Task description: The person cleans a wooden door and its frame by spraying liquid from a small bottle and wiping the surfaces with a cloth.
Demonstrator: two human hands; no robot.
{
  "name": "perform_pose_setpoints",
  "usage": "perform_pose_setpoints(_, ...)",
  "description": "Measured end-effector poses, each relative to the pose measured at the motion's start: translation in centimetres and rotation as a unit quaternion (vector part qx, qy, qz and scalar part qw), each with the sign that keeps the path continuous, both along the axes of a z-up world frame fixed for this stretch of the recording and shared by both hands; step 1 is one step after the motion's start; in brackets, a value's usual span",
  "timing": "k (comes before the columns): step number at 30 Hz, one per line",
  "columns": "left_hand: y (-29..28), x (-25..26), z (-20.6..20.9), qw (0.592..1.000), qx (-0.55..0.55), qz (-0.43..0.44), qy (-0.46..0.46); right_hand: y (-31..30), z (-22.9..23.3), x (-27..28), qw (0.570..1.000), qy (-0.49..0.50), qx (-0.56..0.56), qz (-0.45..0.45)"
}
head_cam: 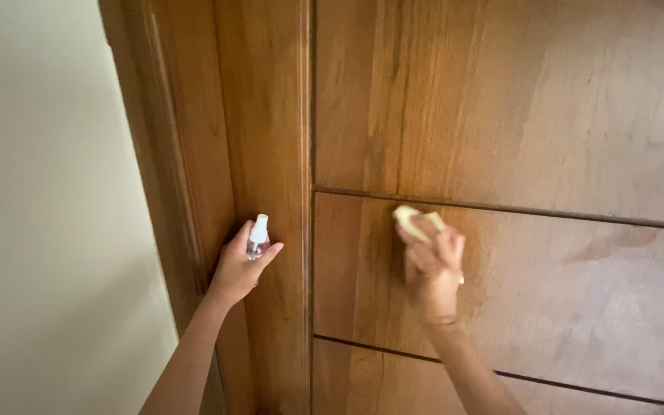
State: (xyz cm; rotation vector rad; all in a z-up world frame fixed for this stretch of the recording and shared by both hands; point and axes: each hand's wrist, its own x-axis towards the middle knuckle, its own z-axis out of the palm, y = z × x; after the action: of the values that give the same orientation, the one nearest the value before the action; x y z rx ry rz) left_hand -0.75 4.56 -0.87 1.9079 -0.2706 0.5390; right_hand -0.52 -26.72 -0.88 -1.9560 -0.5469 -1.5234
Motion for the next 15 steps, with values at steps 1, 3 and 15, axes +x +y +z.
perform_pose_setpoints(1,0.1,0.0,0.0,1.000,0.001,-0.001,0.001,0.1,-0.6,-0.1,0.999,-0.012,-0.041,0.021)
perform_pose_setpoints(3,0.1,0.0,0.0,1.000,0.008,0.004,0.014,-1.1,-2.9,-1.8,0.996,0.051,-0.067,0.039)
perform_pose_setpoints(15,0.1,0.2,-0.4,1.000,0.005,0.005,-0.007,-4.7,0.0,-2.0,0.993,0.036,-0.058,-0.091)
